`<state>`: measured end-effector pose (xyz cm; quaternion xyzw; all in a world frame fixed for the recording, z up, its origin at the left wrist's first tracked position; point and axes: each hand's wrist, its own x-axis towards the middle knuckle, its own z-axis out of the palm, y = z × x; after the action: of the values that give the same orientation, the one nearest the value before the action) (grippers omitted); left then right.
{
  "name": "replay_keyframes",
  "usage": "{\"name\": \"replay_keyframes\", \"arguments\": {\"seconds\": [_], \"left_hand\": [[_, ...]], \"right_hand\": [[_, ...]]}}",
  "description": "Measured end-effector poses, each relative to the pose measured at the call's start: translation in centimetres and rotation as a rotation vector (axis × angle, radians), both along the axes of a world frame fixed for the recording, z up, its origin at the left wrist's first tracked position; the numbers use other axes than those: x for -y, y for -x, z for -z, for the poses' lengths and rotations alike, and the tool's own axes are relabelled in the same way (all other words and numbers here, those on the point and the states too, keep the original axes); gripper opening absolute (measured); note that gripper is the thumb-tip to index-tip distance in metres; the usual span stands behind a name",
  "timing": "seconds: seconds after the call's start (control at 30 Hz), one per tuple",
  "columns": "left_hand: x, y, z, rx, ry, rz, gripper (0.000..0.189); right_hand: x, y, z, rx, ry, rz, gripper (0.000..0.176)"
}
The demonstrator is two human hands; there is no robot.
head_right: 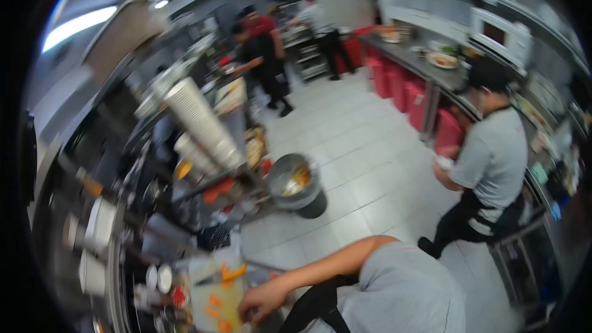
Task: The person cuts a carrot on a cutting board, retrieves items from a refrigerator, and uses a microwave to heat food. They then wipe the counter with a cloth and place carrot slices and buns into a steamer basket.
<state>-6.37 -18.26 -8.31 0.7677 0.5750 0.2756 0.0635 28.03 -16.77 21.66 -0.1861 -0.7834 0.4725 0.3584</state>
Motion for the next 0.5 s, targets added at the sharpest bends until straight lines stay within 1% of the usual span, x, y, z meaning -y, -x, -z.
{"name": "replay_keyframes", "arguments": {"seconds": [0.07,0.13,0.17,0.2,0.23,0.3,0.37,0.4,0.43,0.5], "left_hand": [[-4.3,-8.3,1.0,0.013,0.230,0.291,0.044],[-6.8,-16.8,1.8,-0.032,0.464,0.534,0.042],[-7.6,-20.7,2.3,-0.070,0.574,0.639,0.041],[-7.9,-24.7,2.8,-0.120,0.680,0.722,0.040],[-8.5,-28.2,3.6,-0.171,0.795,0.794,0.040],[-8.5,-34.8,4.6,-0.306,0.934,0.903,0.038],[-8.3,-40.6,5.6,-0.438,1.013,0.983,0.037],[-8.7,-43.2,6.8,-0.501,1.037,1.020,0.037],[-8.5,-45.3,6.6,-0.564,1.057,1.043,0.036],[-9.2,-48.6,7.3,-0.656,1.080,1.075,0.036]], "right_hand": [[5.1,-9.1,3.5,0.233,0.165,0.321,0.039],[10.6,-15.6,8.1,0.181,0.303,0.561,0.040],[13.5,-17.7,9.4,0.156,0.317,0.647,0.040],[16.5,-20.1,10.3,0.128,0.406,0.748,0.040],[18.6,-21.5,10.8,0.110,0.503,0.850,0.040],[23.6,-23.6,13.3,0.122,0.539,1.005,0.040],[28.0,-24.5,15.2,0.091,0.591,1.139,0.041],[29.9,-24.8,15.8,0.037,0.697,1.176,0.042],[31.7,-25.0,16.3,-0.017,0.801,1.203,0.043],[34.8,-24.7,17.5,-0.138,0.932,1.308,0.045]]}}
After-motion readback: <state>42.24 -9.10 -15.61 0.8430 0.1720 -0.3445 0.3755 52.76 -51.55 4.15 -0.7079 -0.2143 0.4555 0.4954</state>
